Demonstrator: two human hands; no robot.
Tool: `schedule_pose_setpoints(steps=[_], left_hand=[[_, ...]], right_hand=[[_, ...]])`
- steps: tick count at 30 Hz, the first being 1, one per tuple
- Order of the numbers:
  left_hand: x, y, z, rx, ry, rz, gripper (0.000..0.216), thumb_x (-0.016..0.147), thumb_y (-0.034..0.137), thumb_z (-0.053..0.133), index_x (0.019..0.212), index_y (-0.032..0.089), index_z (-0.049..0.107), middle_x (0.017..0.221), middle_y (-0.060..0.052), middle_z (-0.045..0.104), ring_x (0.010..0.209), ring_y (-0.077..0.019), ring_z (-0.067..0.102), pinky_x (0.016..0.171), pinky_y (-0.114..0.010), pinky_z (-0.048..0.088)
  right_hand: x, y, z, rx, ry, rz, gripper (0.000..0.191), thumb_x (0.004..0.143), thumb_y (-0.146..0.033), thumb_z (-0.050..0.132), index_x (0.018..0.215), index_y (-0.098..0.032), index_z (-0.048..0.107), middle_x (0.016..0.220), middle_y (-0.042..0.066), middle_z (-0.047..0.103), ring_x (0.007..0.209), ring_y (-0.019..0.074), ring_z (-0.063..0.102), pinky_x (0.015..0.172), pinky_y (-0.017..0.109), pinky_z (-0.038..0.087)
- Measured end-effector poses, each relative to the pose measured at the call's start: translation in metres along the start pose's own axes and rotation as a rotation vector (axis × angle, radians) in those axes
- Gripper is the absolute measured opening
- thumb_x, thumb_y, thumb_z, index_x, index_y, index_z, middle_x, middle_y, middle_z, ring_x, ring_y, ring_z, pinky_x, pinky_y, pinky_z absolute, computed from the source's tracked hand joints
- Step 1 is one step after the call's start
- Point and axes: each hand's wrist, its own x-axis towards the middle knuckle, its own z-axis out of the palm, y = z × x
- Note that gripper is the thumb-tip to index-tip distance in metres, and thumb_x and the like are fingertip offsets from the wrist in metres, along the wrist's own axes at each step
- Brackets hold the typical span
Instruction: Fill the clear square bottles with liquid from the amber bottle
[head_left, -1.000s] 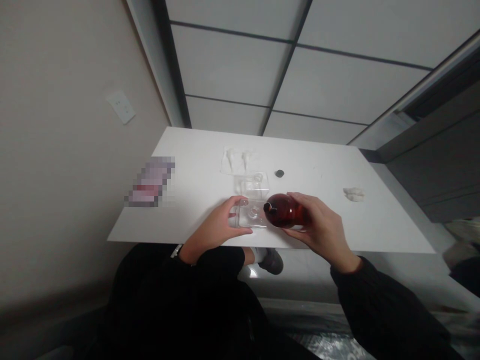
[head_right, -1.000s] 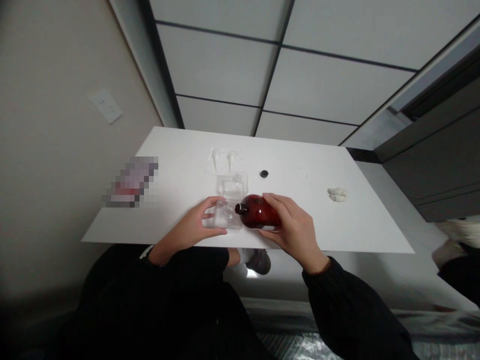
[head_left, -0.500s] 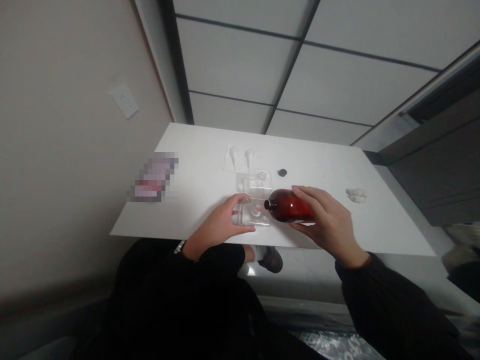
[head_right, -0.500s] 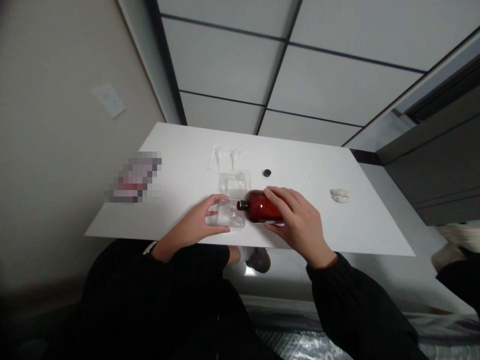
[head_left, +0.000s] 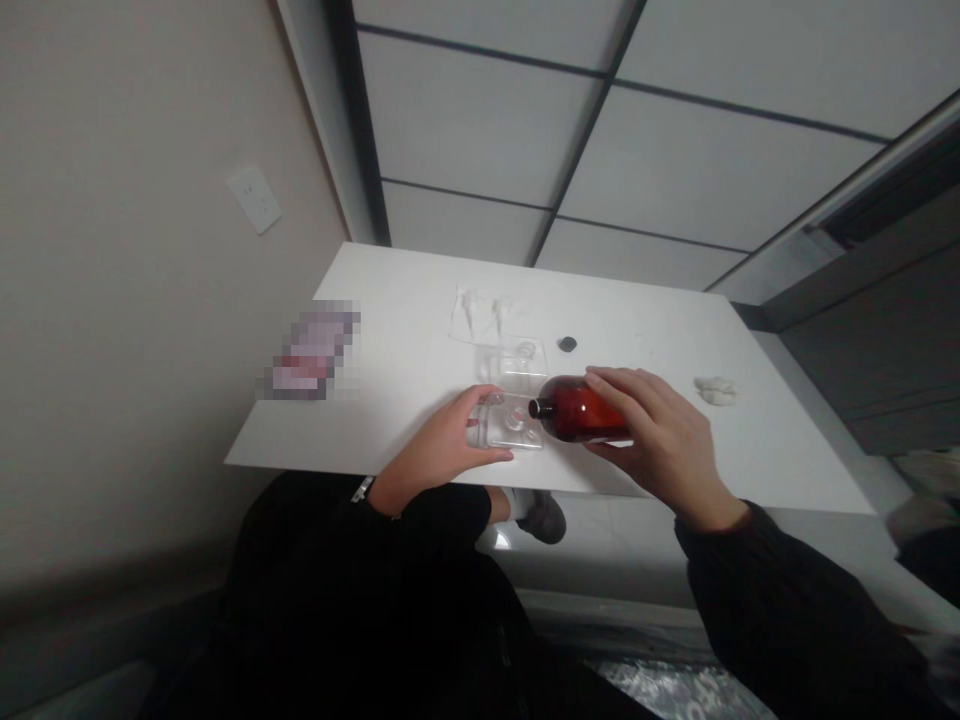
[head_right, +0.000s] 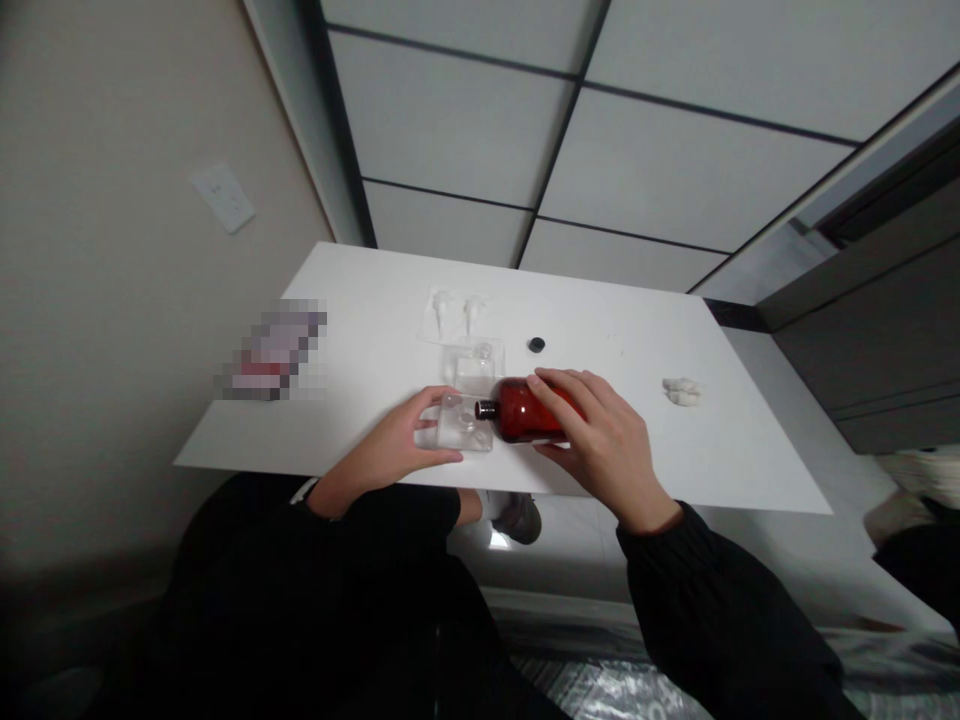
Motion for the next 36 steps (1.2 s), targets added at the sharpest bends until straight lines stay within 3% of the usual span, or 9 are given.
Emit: schedule_pose_setpoints(steps=[13,24,36], left_hand=[[-0.0012,0.0069,-0.0006,0.03,0.005,0.005,0.079,0.075,0.03,0.094,0.145,0.027,0.058,0.153,-0.015,0.061,0.136,-0.0347,0.064,0.119,-0.056,0.05],[-0.0001,0.0068,-0.0008,0.058,-0.01,0.009,0.078,0.076,0.029,0.093,0.145,0.025,0.056,0.151,-0.014,0.062,0.131,-0.0319,0.067,0.116,-0.053,0.053],[0.0,0.0076,-0.0011,0.048,0.0,0.008,0.076,0.074,0.027,0.095,0.141,0.026,0.059,0.148,-0.013,0.064,0.133,-0.0332,0.065,0.116,-0.054,0.053]], right_hand=[[0.0025,0.0009,-0.002,0.011,-0.012,0.009,0.083,0.09,-0.018,0.08,0.163,-0.024,0.04,0.136,0.018,0.074,0.116,0.0368,0.071,0.092,0.053,0.063],[0.0032,0.0028,-0.0048,-0.005,-0.023,-0.025,0.074,0.088,-0.019,0.082,0.155,-0.016,0.049,0.134,0.02,0.074,0.115,0.037,0.071,0.091,0.051,0.063],[0.0035,0.003,-0.0046,0.013,-0.031,0.002,0.082,0.09,-0.019,0.08,0.162,-0.024,0.042,0.137,0.017,0.074,0.118,0.037,0.071,0.093,0.053,0.062]])
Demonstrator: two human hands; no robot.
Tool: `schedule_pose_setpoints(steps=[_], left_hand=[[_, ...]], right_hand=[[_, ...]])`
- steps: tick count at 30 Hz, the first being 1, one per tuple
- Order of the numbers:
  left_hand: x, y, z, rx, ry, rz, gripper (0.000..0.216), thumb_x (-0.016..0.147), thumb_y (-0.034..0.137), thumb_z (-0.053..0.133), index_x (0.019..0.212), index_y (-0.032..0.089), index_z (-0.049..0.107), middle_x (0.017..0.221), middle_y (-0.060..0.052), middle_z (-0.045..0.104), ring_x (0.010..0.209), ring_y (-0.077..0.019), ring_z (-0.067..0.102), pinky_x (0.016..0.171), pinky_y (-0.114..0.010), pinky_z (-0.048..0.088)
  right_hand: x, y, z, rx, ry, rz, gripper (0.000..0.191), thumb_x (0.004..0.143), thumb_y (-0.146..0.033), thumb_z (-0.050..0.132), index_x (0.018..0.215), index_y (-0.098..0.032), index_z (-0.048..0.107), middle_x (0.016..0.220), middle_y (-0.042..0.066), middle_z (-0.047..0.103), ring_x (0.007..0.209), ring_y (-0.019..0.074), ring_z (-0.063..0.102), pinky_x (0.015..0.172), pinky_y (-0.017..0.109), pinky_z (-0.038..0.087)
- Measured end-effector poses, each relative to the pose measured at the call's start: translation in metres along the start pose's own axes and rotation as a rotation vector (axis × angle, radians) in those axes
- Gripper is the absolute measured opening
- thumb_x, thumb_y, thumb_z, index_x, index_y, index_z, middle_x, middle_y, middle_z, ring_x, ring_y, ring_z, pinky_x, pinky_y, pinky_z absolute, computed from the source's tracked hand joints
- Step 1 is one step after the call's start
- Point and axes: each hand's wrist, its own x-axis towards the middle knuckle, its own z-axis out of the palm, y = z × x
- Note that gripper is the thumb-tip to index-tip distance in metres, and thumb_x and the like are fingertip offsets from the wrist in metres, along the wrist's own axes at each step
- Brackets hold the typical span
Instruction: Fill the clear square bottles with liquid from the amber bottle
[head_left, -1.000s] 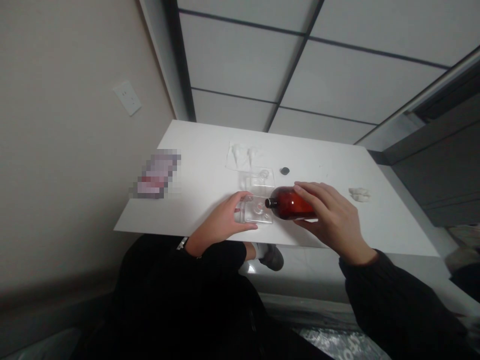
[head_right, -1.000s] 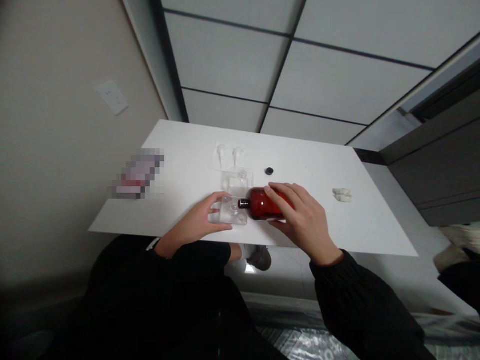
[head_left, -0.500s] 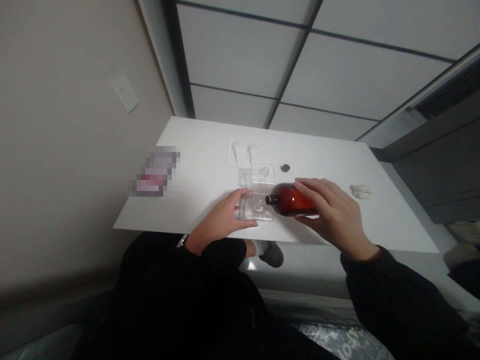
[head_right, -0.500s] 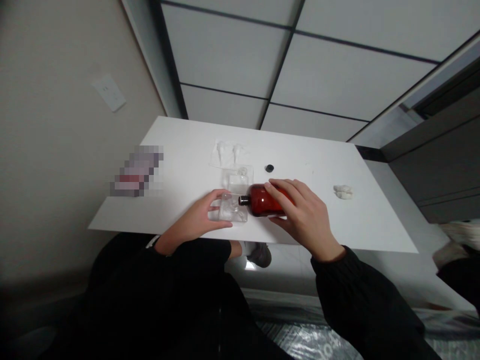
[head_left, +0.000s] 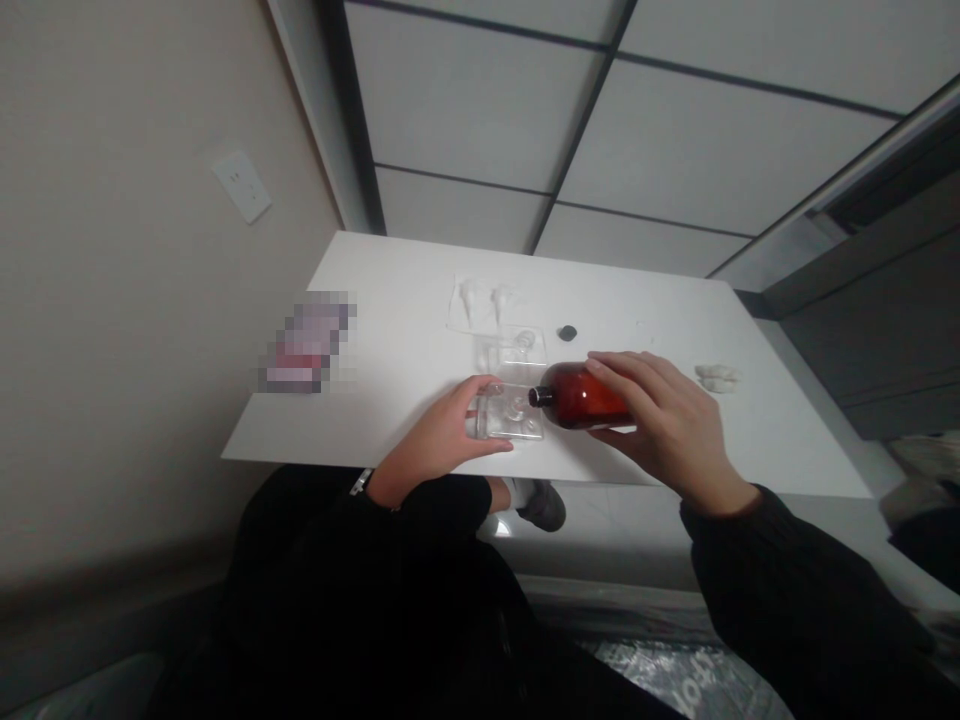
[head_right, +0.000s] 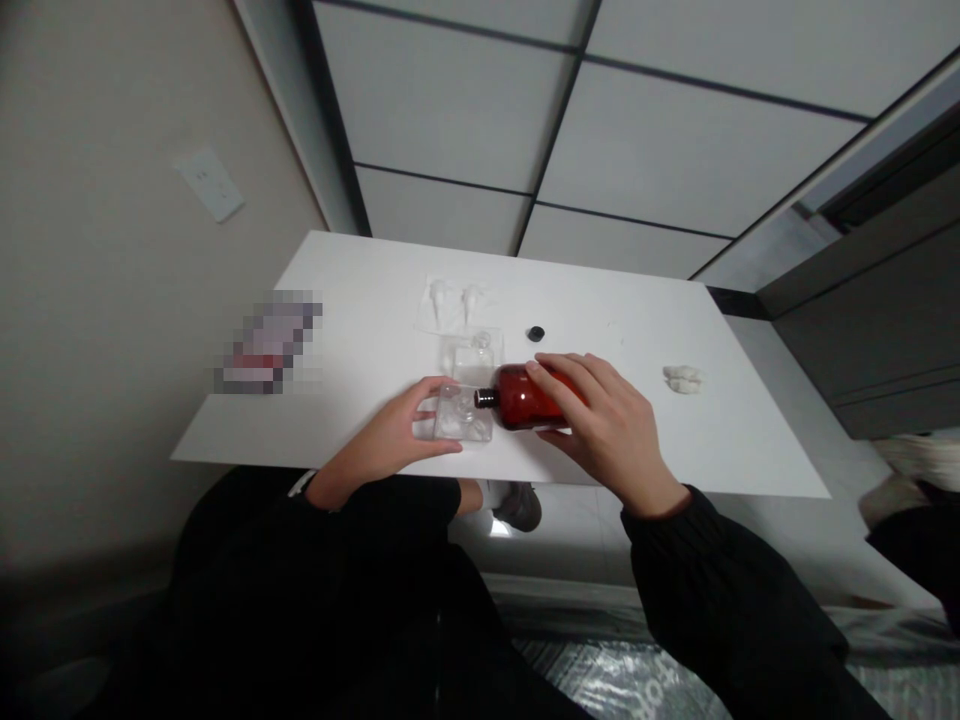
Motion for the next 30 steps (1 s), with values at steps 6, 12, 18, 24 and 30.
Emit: schedule_pose_setpoints(steps=[6,12,18,24,30], left_hand=[[-0.0001,0.0015,-0.0001,-0.02,0.004,-0.001,0.072,0.074,0.026,0.094,0.138,0.025,0.06,0.147,-0.013,0.064,0.132,-0.0328,0.065,0.115,-0.053,0.054],[-0.0007,-0.0018,0.0,-0.034,-0.006,-0.009,0.075,0.075,0.026,0.093,0.141,0.025,0.058,0.15,-0.013,0.061,0.131,-0.0313,0.066,0.115,-0.053,0.054],[-0.0002,0.0,-0.0009,-0.021,-0.007,-0.018,0.074,0.074,0.026,0.093,0.14,0.025,0.059,0.148,-0.013,0.063,0.128,-0.0316,0.068,0.113,-0.052,0.056],[0.0003,0.0033,-0.0023,-0.001,-0.001,-0.024,0.074,0.073,0.024,0.094,0.139,0.024,0.06,0.148,-0.014,0.063,0.131,-0.033,0.066,0.115,-0.054,0.054],[-0.0002,0.0043,-0.0031,-0.005,-0.014,-0.015,0.074,0.074,0.026,0.093,0.139,0.024,0.059,0.147,-0.014,0.063,0.133,-0.033,0.065,0.114,-0.053,0.054]], right_hand=[[-0.0009,0.0005,-0.0006,-0.004,-0.007,-0.004,0.085,0.089,-0.019,0.081,0.164,-0.022,0.041,0.138,0.018,0.073,0.12,0.0376,0.07,0.093,0.053,0.062],[-0.0001,-0.001,-0.0009,-0.02,-0.02,-0.006,0.081,0.09,-0.019,0.08,0.162,-0.023,0.042,0.138,0.017,0.073,0.118,0.0366,0.07,0.091,0.051,0.062],[-0.0004,-0.0008,-0.0008,-0.02,-0.025,-0.006,0.083,0.09,-0.019,0.08,0.163,-0.024,0.04,0.139,0.017,0.073,0.119,0.0368,0.07,0.093,0.053,0.061],[0.001,-0.0006,-0.0013,-0.018,-0.035,-0.009,0.083,0.091,-0.019,0.079,0.163,-0.023,0.039,0.14,0.017,0.072,0.121,0.0367,0.069,0.097,0.053,0.061],[0.0014,-0.0004,-0.0018,-0.027,-0.041,-0.014,0.078,0.091,-0.019,0.079,0.161,-0.022,0.043,0.139,0.017,0.073,0.119,0.0373,0.069,0.093,0.052,0.061]])
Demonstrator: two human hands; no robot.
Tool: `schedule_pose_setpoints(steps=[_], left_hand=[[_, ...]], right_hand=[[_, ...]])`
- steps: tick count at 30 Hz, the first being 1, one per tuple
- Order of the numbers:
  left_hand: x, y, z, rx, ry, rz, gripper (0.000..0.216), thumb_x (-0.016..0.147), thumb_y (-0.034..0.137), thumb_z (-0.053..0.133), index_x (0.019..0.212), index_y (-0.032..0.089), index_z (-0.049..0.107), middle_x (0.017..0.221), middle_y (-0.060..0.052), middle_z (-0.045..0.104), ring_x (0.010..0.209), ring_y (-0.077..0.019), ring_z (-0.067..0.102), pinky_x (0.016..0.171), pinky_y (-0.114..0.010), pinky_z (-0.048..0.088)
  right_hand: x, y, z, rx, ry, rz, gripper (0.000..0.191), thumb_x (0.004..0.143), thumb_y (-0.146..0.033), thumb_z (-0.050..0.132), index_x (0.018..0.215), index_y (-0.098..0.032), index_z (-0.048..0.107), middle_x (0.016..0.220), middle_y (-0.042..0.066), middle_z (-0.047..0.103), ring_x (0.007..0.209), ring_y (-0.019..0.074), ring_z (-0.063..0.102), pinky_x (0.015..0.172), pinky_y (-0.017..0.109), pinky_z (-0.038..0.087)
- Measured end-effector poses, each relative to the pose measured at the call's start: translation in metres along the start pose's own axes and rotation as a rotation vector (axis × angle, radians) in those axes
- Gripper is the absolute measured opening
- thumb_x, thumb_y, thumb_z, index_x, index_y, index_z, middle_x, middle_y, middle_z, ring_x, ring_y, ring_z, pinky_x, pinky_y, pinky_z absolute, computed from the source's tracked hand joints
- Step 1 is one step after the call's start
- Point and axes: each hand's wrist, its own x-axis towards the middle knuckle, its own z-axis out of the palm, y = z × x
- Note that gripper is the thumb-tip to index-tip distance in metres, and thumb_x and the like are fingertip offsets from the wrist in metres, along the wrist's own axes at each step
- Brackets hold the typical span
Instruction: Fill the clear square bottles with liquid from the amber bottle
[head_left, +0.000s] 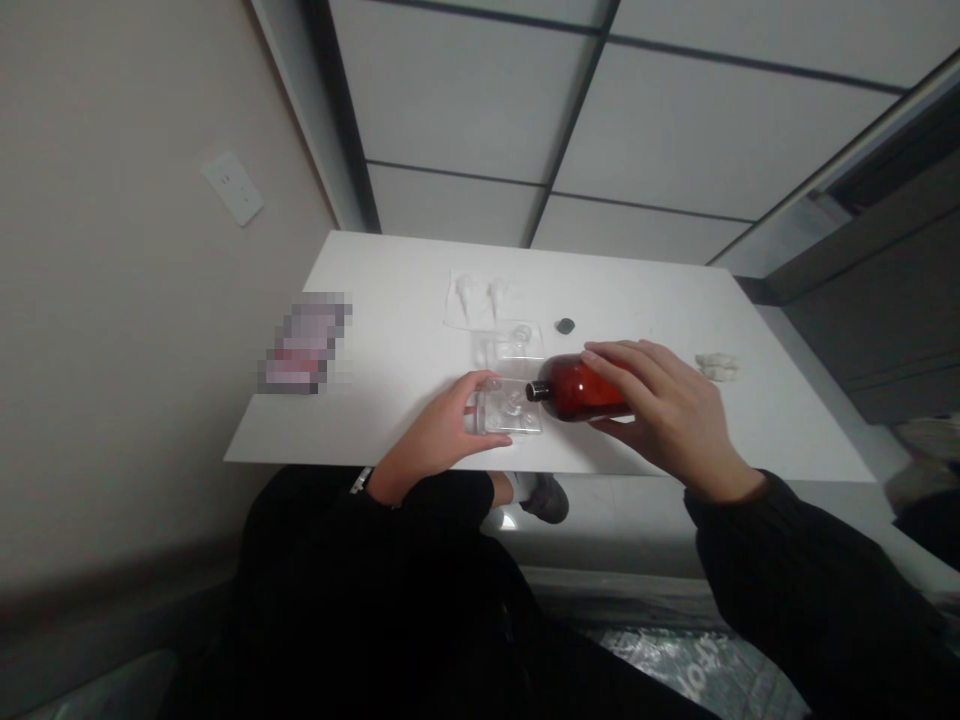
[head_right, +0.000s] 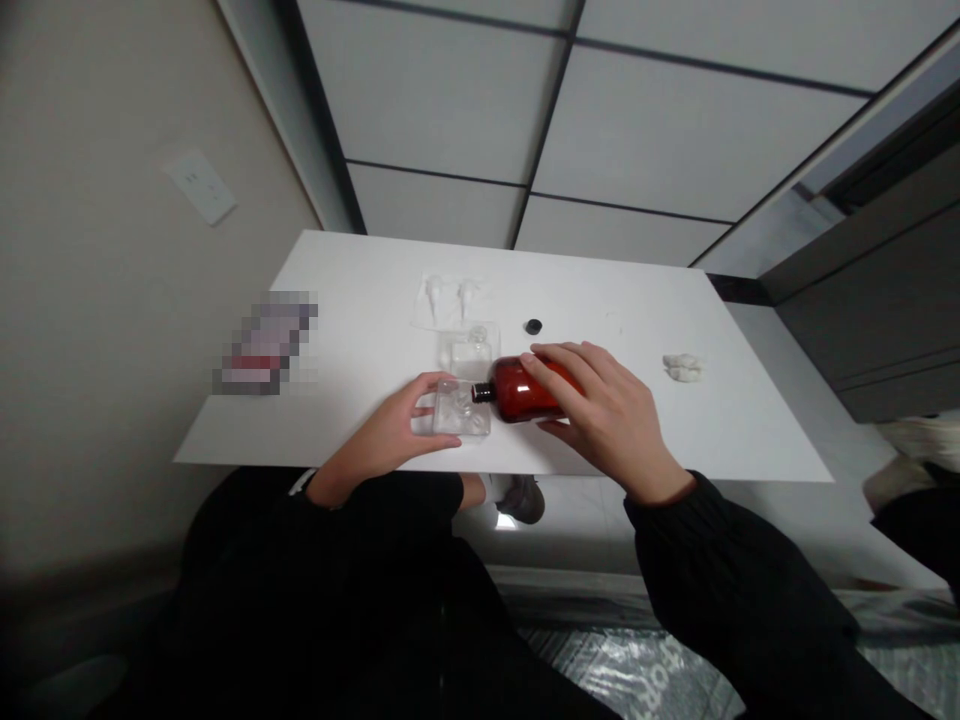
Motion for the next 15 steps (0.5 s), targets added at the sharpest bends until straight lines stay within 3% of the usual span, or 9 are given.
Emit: schedule_pose_setpoints(steps=[15], left_hand=[[0.0004,-0.0025,0.001,-0.002,-0.004,0.016,0.073,0.074,0.025,0.092,0.139,0.023,0.058,0.147,-0.014,0.063,0.134,-0.032,0.063,0.115,-0.052,0.053]], right_hand=[[0.0021,0.0029,-0.0042,-0.019,0.01,-0.027,0.077,0.09,-0.018,0.081,0.158,-0.018,0.047,0.138,0.019,0.073,0.119,0.0378,0.07,0.095,0.053,0.061]])
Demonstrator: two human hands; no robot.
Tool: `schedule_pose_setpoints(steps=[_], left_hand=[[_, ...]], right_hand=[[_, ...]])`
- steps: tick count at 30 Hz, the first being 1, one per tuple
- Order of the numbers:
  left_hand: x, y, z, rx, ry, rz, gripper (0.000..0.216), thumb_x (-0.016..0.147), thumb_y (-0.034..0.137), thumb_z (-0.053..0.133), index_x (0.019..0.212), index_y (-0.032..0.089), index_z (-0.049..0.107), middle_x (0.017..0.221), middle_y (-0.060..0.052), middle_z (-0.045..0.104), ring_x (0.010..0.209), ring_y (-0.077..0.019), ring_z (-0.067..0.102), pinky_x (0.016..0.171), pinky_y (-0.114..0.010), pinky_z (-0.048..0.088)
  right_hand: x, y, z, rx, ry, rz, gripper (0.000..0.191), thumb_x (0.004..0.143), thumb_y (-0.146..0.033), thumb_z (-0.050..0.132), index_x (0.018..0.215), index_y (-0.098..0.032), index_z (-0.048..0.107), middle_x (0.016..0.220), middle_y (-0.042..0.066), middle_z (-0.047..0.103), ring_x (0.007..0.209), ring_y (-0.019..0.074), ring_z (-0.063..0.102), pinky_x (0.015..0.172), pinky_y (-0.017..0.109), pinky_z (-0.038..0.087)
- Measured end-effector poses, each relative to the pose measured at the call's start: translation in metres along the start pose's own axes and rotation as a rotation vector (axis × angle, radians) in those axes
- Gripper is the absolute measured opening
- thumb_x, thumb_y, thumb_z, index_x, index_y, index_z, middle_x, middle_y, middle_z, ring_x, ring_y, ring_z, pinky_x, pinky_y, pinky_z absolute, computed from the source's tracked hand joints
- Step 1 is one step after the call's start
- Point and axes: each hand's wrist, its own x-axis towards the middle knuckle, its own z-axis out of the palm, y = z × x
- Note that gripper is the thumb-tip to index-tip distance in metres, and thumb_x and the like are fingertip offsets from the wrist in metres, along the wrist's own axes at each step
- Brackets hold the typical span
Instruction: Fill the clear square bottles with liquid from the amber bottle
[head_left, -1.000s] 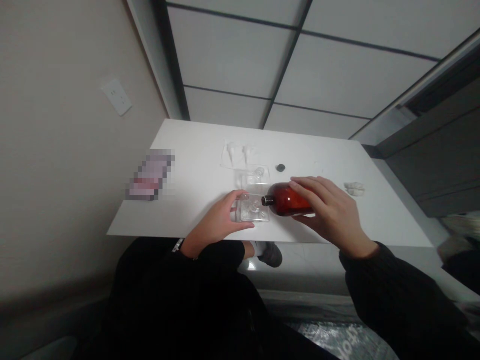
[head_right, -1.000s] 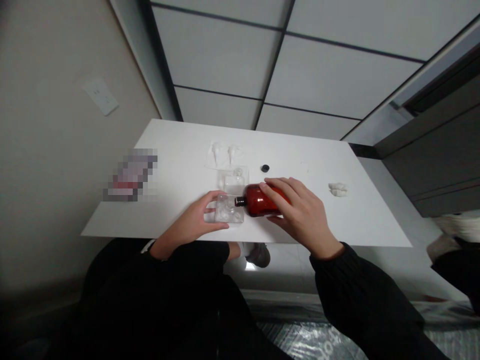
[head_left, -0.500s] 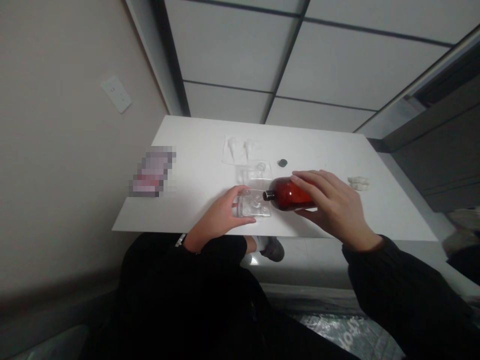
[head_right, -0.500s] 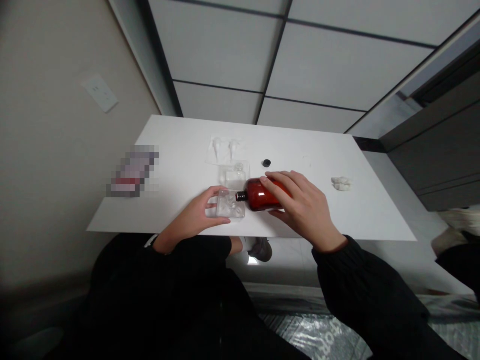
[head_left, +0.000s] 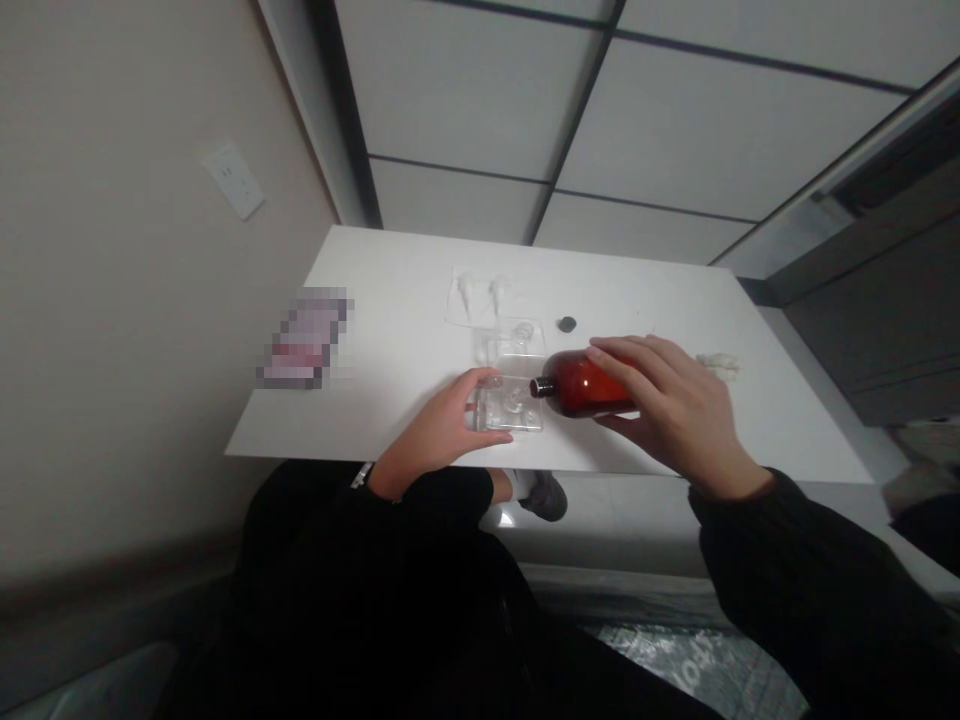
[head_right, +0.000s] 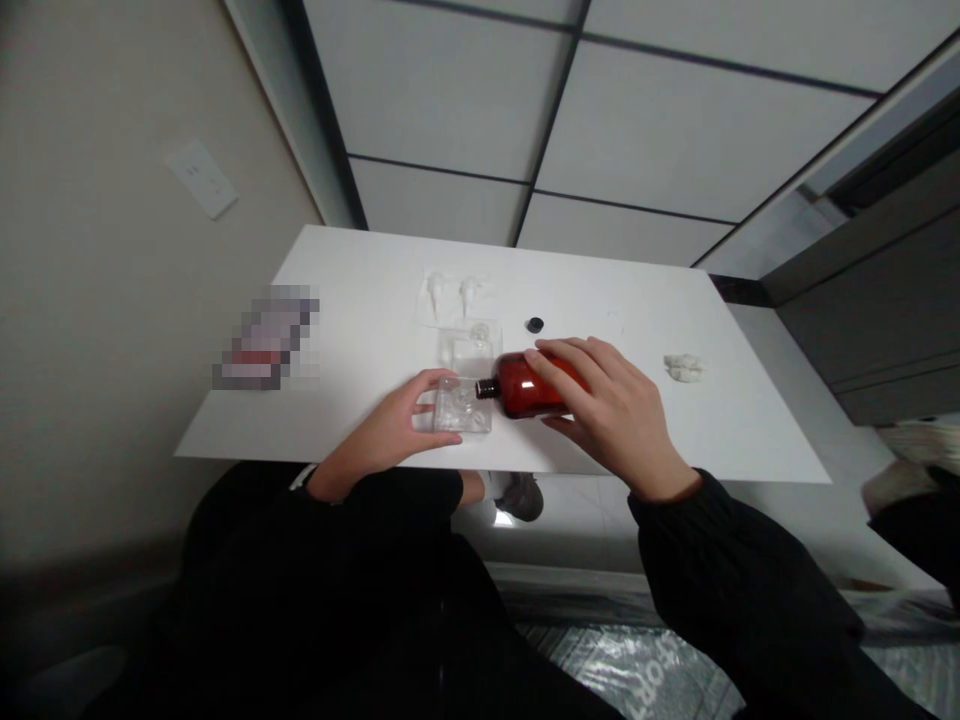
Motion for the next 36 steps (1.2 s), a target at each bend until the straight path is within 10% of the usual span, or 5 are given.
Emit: schedule_pose_setpoints(steps=[36], left_hand=[[0.0011,-0.0019,0.0002,-0.028,0.001,-0.006,0.074,0.073,0.025,0.093,0.139,0.023,0.059,0.148,-0.014,0.063,0.13,-0.0311,0.066,0.115,-0.052,0.053]], right_hand=[[0.0042,0.0038,-0.0062,-0.027,0.001,-0.032,0.078,0.09,-0.018,0.08,0.159,-0.019,0.044,0.138,0.02,0.073,0.119,0.038,0.07,0.095,0.054,0.062]])
